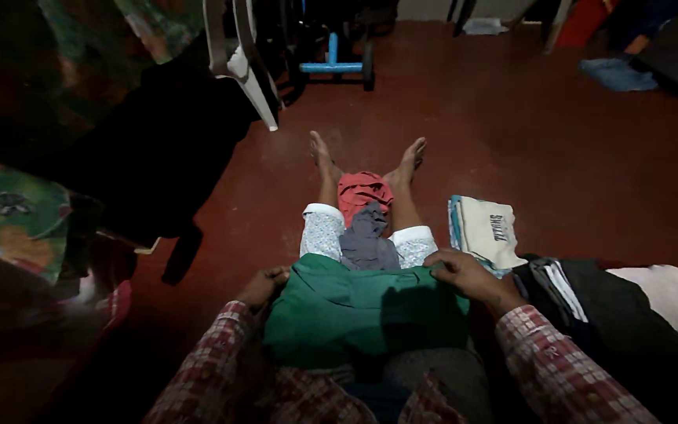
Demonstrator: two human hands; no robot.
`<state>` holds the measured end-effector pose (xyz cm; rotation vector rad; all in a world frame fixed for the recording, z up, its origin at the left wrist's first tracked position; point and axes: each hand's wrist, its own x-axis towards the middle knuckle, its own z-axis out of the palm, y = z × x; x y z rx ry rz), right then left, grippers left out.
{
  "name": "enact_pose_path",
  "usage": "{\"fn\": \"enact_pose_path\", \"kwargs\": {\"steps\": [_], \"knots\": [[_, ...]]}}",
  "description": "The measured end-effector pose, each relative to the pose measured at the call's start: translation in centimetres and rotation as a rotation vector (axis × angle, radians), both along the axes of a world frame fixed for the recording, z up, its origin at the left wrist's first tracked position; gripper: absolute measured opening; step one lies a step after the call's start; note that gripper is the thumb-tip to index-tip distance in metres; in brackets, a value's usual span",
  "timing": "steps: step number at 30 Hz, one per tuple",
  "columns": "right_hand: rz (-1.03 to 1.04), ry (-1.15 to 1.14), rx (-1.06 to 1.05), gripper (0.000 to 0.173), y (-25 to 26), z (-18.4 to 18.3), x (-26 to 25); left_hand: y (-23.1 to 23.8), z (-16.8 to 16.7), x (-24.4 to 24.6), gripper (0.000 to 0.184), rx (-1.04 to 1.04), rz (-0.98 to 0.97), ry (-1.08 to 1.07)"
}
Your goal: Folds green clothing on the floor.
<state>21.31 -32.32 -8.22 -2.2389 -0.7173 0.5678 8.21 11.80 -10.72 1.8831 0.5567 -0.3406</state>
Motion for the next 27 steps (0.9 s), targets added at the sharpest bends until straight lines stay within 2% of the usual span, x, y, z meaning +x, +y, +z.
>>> {"fn": "enact_pose_path", "kwargs": {"steps": [5,10,13,16,20,24,27], "knots": [[0.148,-0.019,-0.003,0.028,-0.7,-1.0,-0.6,0.1,0.4,-0.3,0.019,-0.046,0.034,0.028],[0.072,-0.166,0.015,0.024,-0.1,-2.5,-1.7,0.5,0.9,-0.7,0.014,0.024,0.007,0.005],[-0.009,-0.175,0.069,0.02,0.3,-2.7,-1.8,1.5,1.5,-0.6,0.017,0.153,-0.068,-0.012],[-0.165,-0.15,0.207,0.021,0.6,-1.1,-1.8,2.0,4.7,-0.2,0.025,0.318,-0.155,-0.109],[-0.329,-0.143,0.418,0.019,1.3,2.6,-1.3,1.8,10.1,0.6,0.026,0.467,-0.218,-0.307],[-0.391,-0.172,0.574,0.016,2.0,6.1,-0.8,1.2,14.4,0.9,0.026,0.398,-0.226,-0.35],[-0.395,-0.175,0.656,0.014,1.7,7.1,-0.4,1.1,15.5,1.0,0.024,0.318,-0.271,-0.364]]}}
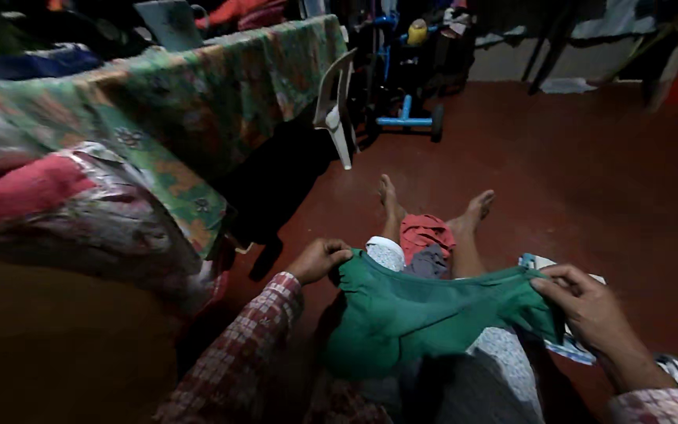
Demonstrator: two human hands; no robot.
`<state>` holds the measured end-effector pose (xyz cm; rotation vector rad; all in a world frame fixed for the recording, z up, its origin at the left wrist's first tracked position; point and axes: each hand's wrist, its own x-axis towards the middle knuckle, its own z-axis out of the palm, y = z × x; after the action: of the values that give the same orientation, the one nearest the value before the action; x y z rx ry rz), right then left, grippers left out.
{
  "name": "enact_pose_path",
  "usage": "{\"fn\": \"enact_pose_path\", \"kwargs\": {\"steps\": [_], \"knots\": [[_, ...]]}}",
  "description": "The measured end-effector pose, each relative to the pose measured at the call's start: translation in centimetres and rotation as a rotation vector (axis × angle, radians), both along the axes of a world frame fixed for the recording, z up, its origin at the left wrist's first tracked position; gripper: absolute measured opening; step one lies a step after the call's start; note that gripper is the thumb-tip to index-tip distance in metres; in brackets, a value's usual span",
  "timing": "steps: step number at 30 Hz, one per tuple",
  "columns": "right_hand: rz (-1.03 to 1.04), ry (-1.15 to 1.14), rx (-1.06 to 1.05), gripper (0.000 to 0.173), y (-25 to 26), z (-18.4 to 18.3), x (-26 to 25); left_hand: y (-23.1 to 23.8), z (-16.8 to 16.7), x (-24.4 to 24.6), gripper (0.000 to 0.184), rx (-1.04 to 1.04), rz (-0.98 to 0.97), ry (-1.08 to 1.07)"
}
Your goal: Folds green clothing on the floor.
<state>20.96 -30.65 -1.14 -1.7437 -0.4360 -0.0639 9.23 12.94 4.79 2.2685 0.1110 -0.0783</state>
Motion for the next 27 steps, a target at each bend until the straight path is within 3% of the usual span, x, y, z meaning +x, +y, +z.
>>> {"fn": "enact_pose_path", "kwargs": {"steps": [6,8,11,14,18,27], "knots": [[0.092,0.08,0.086,0.012,-1.6,0.6,-0.9,-0.6,-0.5,-0.5,0.022,-0.238,0.01,0.179],[0.097,0.138,-0.006,0.01,-2.1,-0.7,-1.2,-0.6,-2.7,-0.5,0.023,-0.142,0.044,0.232],[0.076,0.254,-0.232,0.006,-2.7,-3.2,-1.8,-0.7,-6.0,-0.4,0.037,0.17,0.101,0.282],[0.063,0.304,-0.252,0.005,-2.9,-5.1,-2.3,-2.1,-8.0,-1.4,0.027,0.066,0.194,0.152],[0.055,0.317,-0.205,0.005,-2.7,-5.5,-2.9,-3.9,-9.1,-2.8,0.024,-0.056,0.15,0.173],[0.055,0.33,-0.259,0.005,-2.5,-5.6,-3.3,-5.3,-11.5,-3.0,0.034,-0.048,0.064,0.261]]}}
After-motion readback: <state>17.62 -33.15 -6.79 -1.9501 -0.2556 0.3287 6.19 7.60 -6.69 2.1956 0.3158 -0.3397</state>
